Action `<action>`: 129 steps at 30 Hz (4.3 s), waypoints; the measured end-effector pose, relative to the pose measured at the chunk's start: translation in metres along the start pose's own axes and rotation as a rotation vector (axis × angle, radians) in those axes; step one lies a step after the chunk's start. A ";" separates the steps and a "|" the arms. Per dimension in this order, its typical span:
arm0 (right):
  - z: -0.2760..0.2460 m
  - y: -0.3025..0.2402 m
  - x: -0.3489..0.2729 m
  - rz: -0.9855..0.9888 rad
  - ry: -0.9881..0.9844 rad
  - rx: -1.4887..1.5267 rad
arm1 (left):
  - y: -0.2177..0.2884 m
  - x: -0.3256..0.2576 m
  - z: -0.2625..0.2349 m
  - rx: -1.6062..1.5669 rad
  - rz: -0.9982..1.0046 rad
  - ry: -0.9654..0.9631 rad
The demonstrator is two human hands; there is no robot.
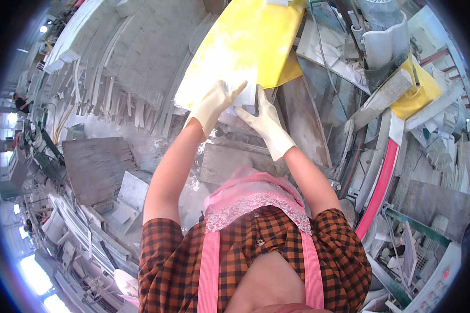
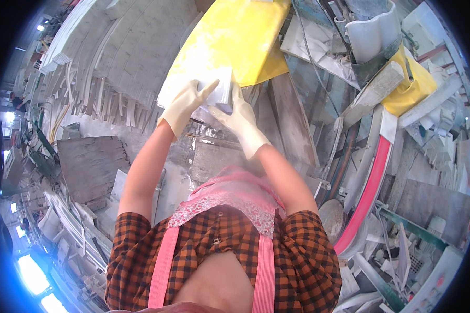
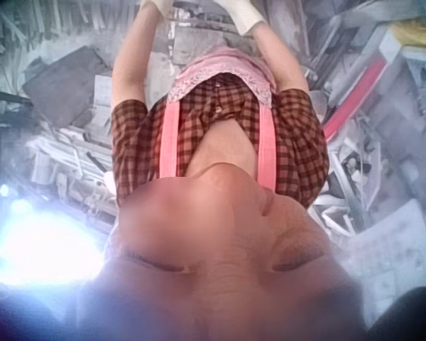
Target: The person repeatedly picks up small white rectangular blocks, presses them against a rotating sanding wheel, and then stacks them on a yellow surface. The process is repeated for multiple blocks.
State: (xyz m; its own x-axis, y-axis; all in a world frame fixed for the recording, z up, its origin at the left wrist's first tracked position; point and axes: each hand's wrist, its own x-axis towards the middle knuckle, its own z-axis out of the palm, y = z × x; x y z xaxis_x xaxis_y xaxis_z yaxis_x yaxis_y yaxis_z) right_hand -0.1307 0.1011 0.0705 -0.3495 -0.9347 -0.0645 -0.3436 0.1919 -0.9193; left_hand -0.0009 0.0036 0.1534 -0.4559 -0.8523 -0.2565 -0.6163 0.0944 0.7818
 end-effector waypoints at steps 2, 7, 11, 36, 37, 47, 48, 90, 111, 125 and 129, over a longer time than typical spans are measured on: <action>-0.006 0.003 -0.007 0.004 -0.021 -0.068 | 0.010 0.000 -0.002 0.087 0.033 -0.102; -0.009 0.007 -0.019 -0.013 -0.108 -0.146 | 0.031 0.021 0.009 0.452 -0.033 -0.152; -0.005 0.004 -0.022 -0.069 -0.120 -0.321 | 0.035 0.036 0.036 0.453 -0.233 -0.109; -0.051 0.007 0.116 -0.319 0.194 -0.465 | -0.080 0.030 -0.062 -0.663 -0.190 -0.381; -0.051 0.009 0.129 -0.298 0.188 -0.541 | -0.087 0.033 -0.062 -0.779 -0.155 -0.419; -0.031 0.031 0.185 -0.364 0.301 -0.915 | -0.034 0.190 -0.124 -0.745 -0.050 -0.427; -0.030 0.033 0.184 -0.350 0.302 -0.926 | -0.025 0.216 -0.127 -0.719 0.010 -0.420; -0.046 0.020 0.193 -0.243 0.178 -0.721 | 0.093 0.524 -0.067 0.187 0.188 -0.162; -0.039 0.040 0.167 -0.480 0.437 -0.619 | -0.078 0.185 -0.094 -0.035 0.223 0.278; -0.279 0.164 -0.259 0.203 -0.098 -1.444 | -0.429 -0.112 -0.043 0.132 -0.413 0.188; -0.281 0.192 -0.294 -0.213 0.157 -1.305 | -0.474 -0.179 -0.022 0.196 -0.830 0.007</action>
State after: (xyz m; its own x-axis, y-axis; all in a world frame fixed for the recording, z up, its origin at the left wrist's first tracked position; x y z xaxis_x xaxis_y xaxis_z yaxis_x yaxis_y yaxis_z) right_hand -0.3388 0.4967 0.0223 -0.2508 -0.9549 0.1590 -0.9511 0.2737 0.1435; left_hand 0.3866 0.1007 -0.1587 0.1966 -0.6879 -0.6987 -0.8492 -0.4756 0.2293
